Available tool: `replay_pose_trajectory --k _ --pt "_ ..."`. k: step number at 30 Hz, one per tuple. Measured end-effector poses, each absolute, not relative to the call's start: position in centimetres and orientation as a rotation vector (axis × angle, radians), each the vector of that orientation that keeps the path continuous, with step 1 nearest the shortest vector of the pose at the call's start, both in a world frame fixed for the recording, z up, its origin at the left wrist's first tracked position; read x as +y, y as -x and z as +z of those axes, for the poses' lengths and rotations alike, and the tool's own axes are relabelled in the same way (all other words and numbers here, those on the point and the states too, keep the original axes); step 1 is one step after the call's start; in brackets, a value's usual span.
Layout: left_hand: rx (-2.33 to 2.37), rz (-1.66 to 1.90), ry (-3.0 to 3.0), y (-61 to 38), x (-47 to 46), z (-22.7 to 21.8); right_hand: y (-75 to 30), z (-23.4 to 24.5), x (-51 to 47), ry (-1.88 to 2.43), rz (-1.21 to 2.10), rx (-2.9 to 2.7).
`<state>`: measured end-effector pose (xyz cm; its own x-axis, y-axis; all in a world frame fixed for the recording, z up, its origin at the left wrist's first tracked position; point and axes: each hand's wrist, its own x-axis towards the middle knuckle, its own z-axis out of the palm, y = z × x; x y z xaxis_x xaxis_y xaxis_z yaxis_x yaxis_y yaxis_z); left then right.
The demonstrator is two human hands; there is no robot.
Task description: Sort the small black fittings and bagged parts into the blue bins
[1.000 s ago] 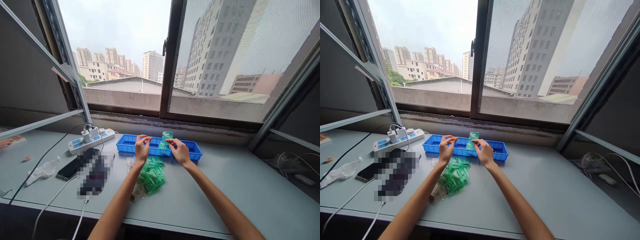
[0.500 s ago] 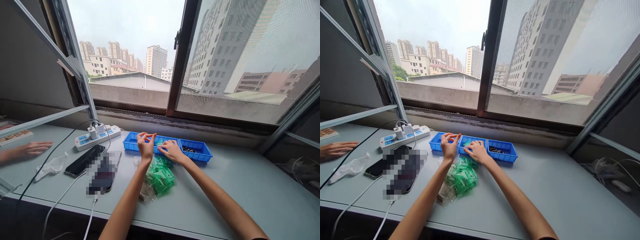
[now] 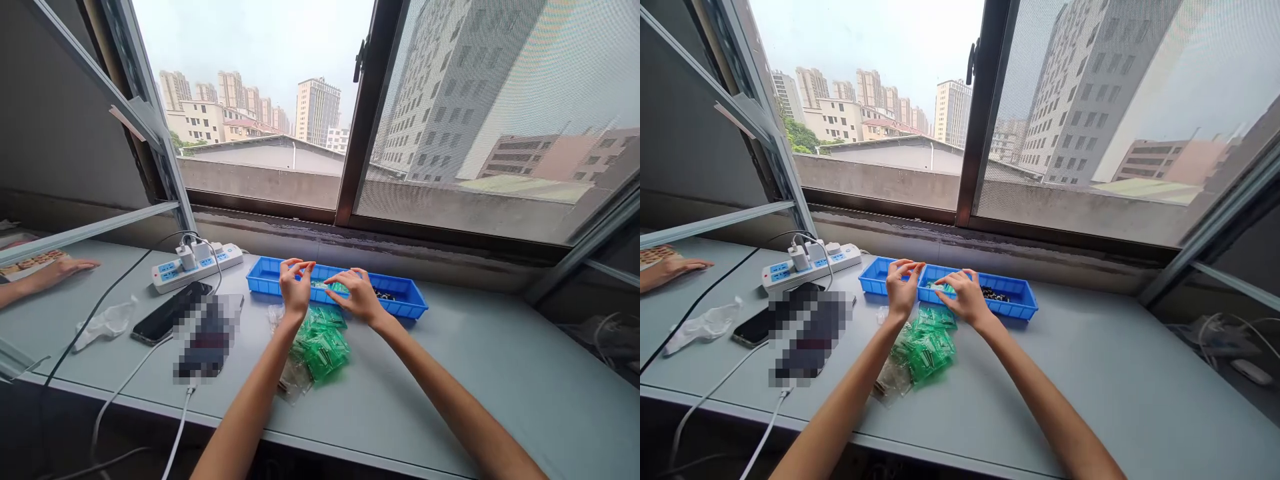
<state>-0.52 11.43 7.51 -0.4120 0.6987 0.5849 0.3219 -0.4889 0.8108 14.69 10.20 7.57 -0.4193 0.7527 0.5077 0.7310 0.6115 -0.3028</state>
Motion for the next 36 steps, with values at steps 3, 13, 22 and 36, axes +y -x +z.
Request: replay_pose_trajectory --k 3,13,22,36 --pt "1.336 1.913 -1.629 0.0 11.1 7.5 -15.3 6.5 8.6 1.045 0.147 -2.314" --pt "1.301 1.728 -1.797 -0.7 10.7 7.3 -16.6 3.8 6.9 1.201 0.381 -2.324" --pt "1.241 1.347 -2.179 -1.0 10.0 7.8 -17.9 4.4 6.6 1.336 0.42 -2.223" --pt "1.508 0.698 -2.539 -1.8 9.3 7.4 -16.9 7.6 4.4 1.924 0.332 -2.23"
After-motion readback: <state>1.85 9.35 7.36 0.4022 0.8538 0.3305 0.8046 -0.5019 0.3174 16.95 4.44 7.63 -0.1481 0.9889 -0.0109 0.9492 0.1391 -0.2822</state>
